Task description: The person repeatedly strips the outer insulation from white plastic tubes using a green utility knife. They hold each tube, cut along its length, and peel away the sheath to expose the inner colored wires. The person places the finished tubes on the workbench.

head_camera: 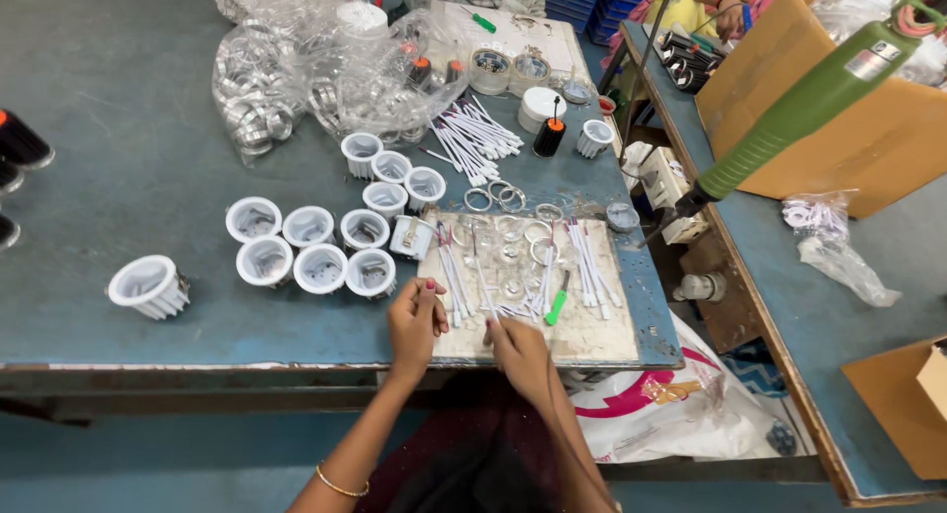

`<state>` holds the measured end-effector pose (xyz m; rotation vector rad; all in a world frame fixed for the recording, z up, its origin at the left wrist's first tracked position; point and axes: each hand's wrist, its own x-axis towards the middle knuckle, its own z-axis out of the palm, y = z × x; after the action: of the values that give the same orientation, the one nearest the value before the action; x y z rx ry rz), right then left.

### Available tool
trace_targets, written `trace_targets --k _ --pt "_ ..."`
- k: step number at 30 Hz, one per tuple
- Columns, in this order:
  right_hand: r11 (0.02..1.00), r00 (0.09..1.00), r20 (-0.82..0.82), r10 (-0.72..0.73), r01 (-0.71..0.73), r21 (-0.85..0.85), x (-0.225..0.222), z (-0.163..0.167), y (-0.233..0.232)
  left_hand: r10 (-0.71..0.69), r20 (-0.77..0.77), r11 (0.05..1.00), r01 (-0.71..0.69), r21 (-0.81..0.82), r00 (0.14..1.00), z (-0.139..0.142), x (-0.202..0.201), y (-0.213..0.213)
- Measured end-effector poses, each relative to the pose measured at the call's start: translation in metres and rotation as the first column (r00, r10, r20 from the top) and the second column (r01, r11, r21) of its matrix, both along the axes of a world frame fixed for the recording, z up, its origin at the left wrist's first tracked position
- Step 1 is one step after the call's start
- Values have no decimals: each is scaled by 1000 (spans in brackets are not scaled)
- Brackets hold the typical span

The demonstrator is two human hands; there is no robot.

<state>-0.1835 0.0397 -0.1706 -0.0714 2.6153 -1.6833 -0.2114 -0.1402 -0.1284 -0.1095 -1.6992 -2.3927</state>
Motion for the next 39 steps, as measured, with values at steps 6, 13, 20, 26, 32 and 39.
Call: trace_targets --k 6,13,20,26,32,39 --pt "909 939 -292 -180 272 315 -58 -55 -25 -74 85 997 73 7 994 -58 -22 8" --pt "681 768 -361 -529 638 358 -71 -103 40 -111 90 994 110 14 990 -117 -35 28" --pt "731 766 -366 -528 630 263 -70 -176 71 -83 43 996 84 -17 996 -198 -35 60" --pt "846 798 -284 -531 517 -130 -42 -206 96 -92 31 996 91 7 995 -222 -21 75" --pt "887 946 -84 -313 259 -382 -22 -208 105 -73 1 997 73 -26 997 -218 1 82" --pt "887 971 -123 -206 132 -443 13 -192 105 -52 -27 995 49 -82 998 -199 23 87"
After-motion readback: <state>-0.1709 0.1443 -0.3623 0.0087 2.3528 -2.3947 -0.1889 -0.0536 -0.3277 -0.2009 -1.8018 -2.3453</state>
